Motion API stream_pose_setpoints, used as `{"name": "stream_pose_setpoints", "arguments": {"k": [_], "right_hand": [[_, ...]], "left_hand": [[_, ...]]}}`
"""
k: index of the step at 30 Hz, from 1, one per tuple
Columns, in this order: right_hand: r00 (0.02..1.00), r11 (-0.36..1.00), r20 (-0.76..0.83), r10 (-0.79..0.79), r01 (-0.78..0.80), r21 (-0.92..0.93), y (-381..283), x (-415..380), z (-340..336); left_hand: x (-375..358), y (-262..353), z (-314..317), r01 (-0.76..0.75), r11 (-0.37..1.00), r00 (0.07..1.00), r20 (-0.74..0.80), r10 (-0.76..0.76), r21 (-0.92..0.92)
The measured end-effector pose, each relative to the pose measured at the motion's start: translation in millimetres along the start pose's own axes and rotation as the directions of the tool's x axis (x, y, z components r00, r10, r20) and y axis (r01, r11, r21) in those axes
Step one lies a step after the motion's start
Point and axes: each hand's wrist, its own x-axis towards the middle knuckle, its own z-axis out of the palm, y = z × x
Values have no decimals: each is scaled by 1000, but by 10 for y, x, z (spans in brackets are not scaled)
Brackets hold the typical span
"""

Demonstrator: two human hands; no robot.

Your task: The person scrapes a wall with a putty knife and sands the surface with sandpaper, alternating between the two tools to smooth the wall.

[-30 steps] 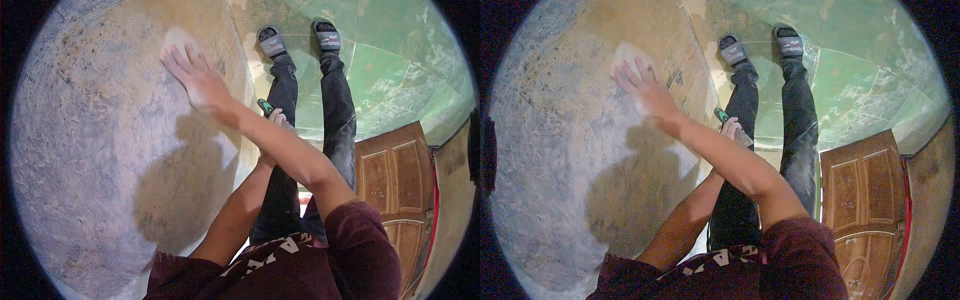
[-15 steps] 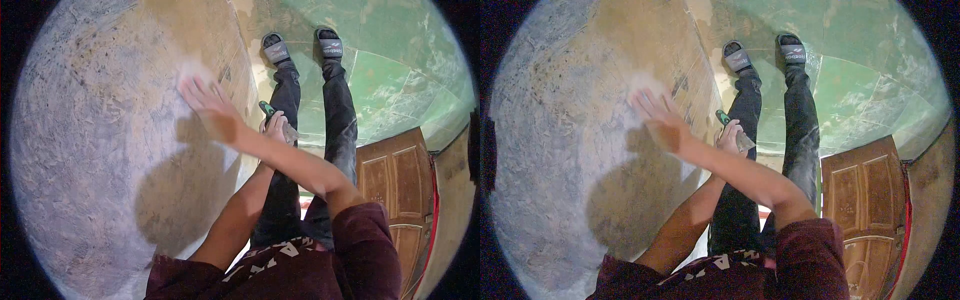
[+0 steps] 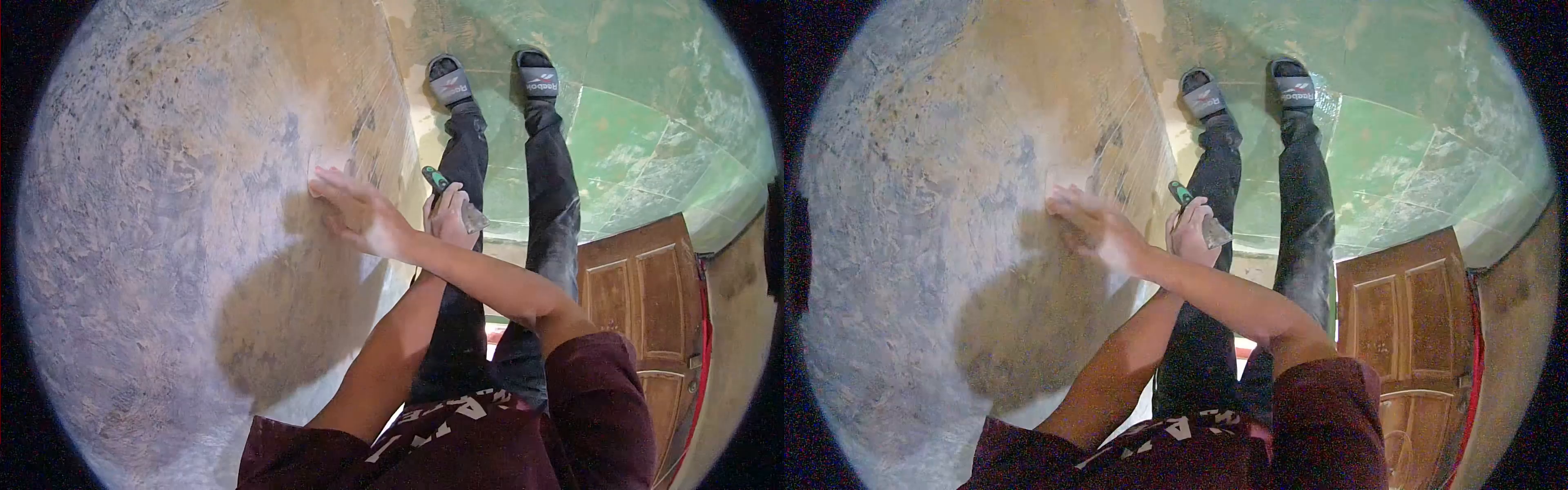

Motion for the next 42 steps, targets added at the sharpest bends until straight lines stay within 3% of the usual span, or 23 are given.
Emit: {"name": "stream_pose_setpoints", "arguments": {"k": [2, 3, 5, 12, 14, 15, 17, 24, 26, 30, 32, 33, 35, 42], "right_hand": [[955, 959, -283, 88, -4, 285, 23, 59, 165], [956, 957, -279, 88, -4, 290, 9, 127, 194], [905, 931, -310, 290, -193, 308, -39, 307, 176], [905, 979, -392, 166, -102, 178, -37, 360, 204], [909, 925, -326, 259, -137, 353, -265, 353, 91], [910, 926, -326, 258, -136, 353, -292, 348, 139], [917, 988, -369, 149, -121, 99, -323, 367, 235], [923, 971, -343, 176, -221, -95, -349, 539, 112], [961, 923, -275, 32, -134, -360, -310, 425, 295], [962, 943, -249, 110, -180, -280, -343, 612, -51], [929, 917, -244, 277, -331, -223, -496, 618, 67], [928, 918, -251, 275, -331, -219, -480, 628, 40], [957, 872, -244, 159, -252, -420, -456, 603, -6], [954, 952, -298, 32, -120, -281, -369, 475, 79]], "left_hand": [[5, 15, -27, 4, 1000, 1000, -19, -4, -8], [-3, 12, -41, 10, 1000, 1000, -21, -10, -6], [9, 16, -58, 20, 1000, 1000, -2, -20, -17], [8, 22, -74, 40, 999, 999, 21, -39, -15], [-9, 23, -64, 43, 999, 999, 16, -42, -19], [-14, 19, -63, 43, 999, 999, 12, -43, -21], [-22, -3, -77, 39, 999, 999, 20, -39, -10], [-33, -25, -41, -1, 1000, 1000, -16, 1, -24], [1, -28, -55, 2, 1000, 1000, -12, -2, -10], [-29, -44, -7, -9, 1000, 999, -32, 9, -13], [1, -28, 4, -11, 1000, 1000, -16, 11, -7], [-11, -33, -11, 7, 1000, 1000, 4, -7, 5], [-9, -59, -19, 2, 1000, 1000, 6, -2, 14], [35, 7, -29, 4, 1000, 1000, 20, -5, 24]]}}
